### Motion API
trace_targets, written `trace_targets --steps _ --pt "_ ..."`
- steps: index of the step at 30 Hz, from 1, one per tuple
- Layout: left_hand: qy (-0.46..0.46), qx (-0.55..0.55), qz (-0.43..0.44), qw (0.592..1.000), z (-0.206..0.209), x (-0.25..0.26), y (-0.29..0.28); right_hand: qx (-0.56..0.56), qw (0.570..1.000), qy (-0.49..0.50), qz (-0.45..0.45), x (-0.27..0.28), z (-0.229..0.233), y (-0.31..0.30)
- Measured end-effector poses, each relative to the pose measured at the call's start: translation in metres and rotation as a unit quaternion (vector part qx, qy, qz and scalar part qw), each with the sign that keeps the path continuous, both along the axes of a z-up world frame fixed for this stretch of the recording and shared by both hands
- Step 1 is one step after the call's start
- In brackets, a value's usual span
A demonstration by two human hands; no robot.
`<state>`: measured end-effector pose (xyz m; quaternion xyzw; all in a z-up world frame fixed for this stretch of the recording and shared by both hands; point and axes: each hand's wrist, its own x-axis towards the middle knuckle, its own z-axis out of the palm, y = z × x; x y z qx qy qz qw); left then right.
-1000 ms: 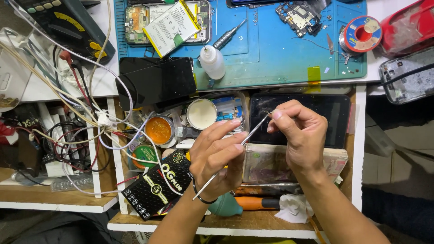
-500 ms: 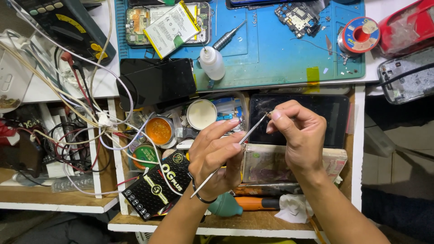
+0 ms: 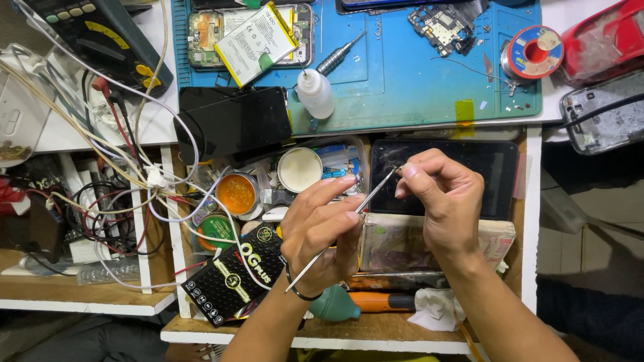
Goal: A person is preparing and inspecting small electronic components and screws for a mobile phone repair, using tools like tweezers and a magnifying glass.
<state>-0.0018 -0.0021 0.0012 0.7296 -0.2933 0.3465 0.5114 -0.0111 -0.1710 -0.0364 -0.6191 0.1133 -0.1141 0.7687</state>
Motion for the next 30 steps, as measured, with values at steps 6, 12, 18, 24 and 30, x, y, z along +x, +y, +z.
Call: trace_targets --steps 6,12,18,24,30 --pt "-0.001 0.006 0.002 1.0 0.001 0.0 0.0 0.005 1.0 0.001 -0.002 0.0 0.001 0.0" --pt "-0.007 0.0 0.008 1.0 0.001 0.001 0.0 0.001 1.0 0.002 -0.004 0.0 0.0 0.0" --pt "-0.006 -0.005 0.011 1.0 0.0 0.001 0.0 -0.001 1.0 0.001 -0.002 0.0 0.0 0.0" --pt "-0.008 0.002 0.013 1.0 0.005 0.003 0.005 0.009 1.0 -0.011 -0.005 -0.001 -0.006 -0.004" --pt "-0.025 -0.047 0.077 0.996 0.04 -0.002 0.064 -0.002 1.0 0.01 -0.006 -0.002 0.007 0.001"
